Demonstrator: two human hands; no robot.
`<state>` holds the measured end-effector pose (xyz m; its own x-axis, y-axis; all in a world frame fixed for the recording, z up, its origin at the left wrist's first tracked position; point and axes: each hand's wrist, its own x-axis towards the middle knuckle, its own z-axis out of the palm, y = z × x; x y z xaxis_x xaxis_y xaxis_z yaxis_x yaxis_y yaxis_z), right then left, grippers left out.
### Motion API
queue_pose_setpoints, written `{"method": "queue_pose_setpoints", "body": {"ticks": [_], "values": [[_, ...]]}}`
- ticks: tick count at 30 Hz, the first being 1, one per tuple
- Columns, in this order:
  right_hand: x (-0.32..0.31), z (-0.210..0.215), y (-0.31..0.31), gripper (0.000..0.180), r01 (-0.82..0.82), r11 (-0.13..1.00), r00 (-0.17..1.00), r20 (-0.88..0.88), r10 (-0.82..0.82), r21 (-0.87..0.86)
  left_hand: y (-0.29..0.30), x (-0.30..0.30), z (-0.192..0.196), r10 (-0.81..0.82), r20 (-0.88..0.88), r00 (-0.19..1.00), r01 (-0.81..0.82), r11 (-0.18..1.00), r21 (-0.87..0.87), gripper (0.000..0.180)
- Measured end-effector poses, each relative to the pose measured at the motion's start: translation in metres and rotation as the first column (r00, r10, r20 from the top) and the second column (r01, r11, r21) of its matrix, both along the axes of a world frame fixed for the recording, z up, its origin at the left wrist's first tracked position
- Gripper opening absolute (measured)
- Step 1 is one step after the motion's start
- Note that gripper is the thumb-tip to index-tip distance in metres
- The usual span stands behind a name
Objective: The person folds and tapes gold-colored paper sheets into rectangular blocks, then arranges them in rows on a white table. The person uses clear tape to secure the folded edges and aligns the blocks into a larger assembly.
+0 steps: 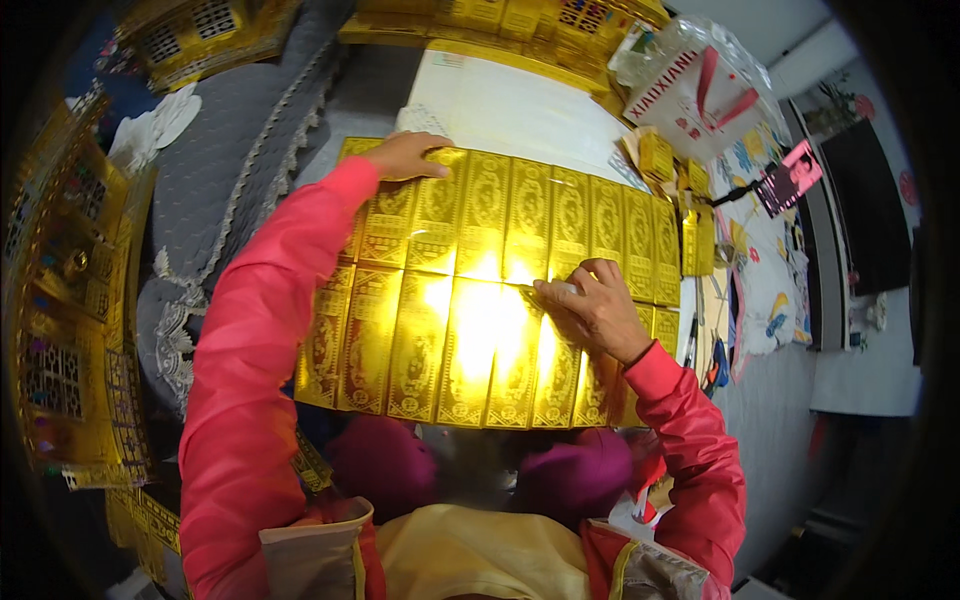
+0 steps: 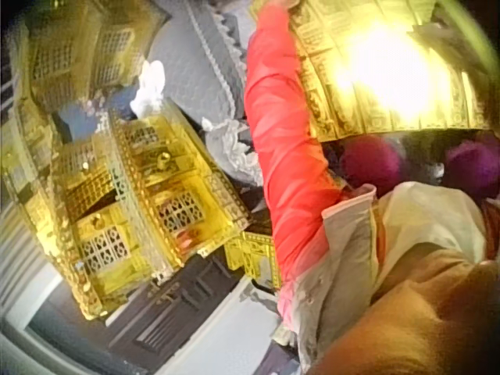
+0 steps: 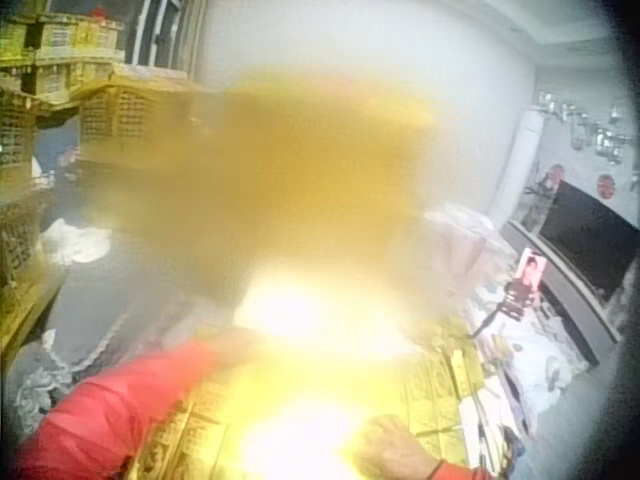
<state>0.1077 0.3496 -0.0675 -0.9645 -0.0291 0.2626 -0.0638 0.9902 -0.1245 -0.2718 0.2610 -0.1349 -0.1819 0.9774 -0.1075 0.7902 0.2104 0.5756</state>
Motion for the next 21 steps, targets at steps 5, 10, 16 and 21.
{"method": "queue_pose_setpoints", "body": {"ticks": [5, 10, 16, 21], "values": [[0.013, -0.007, 0.002, 0.046, -0.022, 0.998, 0.995, 0.098, 0.016, 0.061, -0.001, -0.003, 0.0, -0.01, 0.069, 0.998, 0.011, 1.0, -0.011, 0.06], [0.006, -0.006, -0.001, 0.037, -0.01, 0.993, 0.993, 0.118, -0.004, 0.114, -0.001, -0.007, -0.008, -0.003, 0.077, 0.997, 0.001, 1.0, 0.024, 0.061], [0.003, -0.001, -0.005, 0.037, 0.014, 0.993, 0.986, 0.161, -0.034, 0.121, 0.0, -0.006, -0.005, -0.023, 0.026, 0.999, 0.023, 1.0, 0.007, 0.058], [0.0, 0.0, -0.006, 0.034, 0.021, 0.99, 0.982, 0.182, -0.046, 0.136, -0.001, -0.004, -0.001, -0.019, 0.094, 0.995, 0.019, 1.0, -0.002, 0.057]]}}
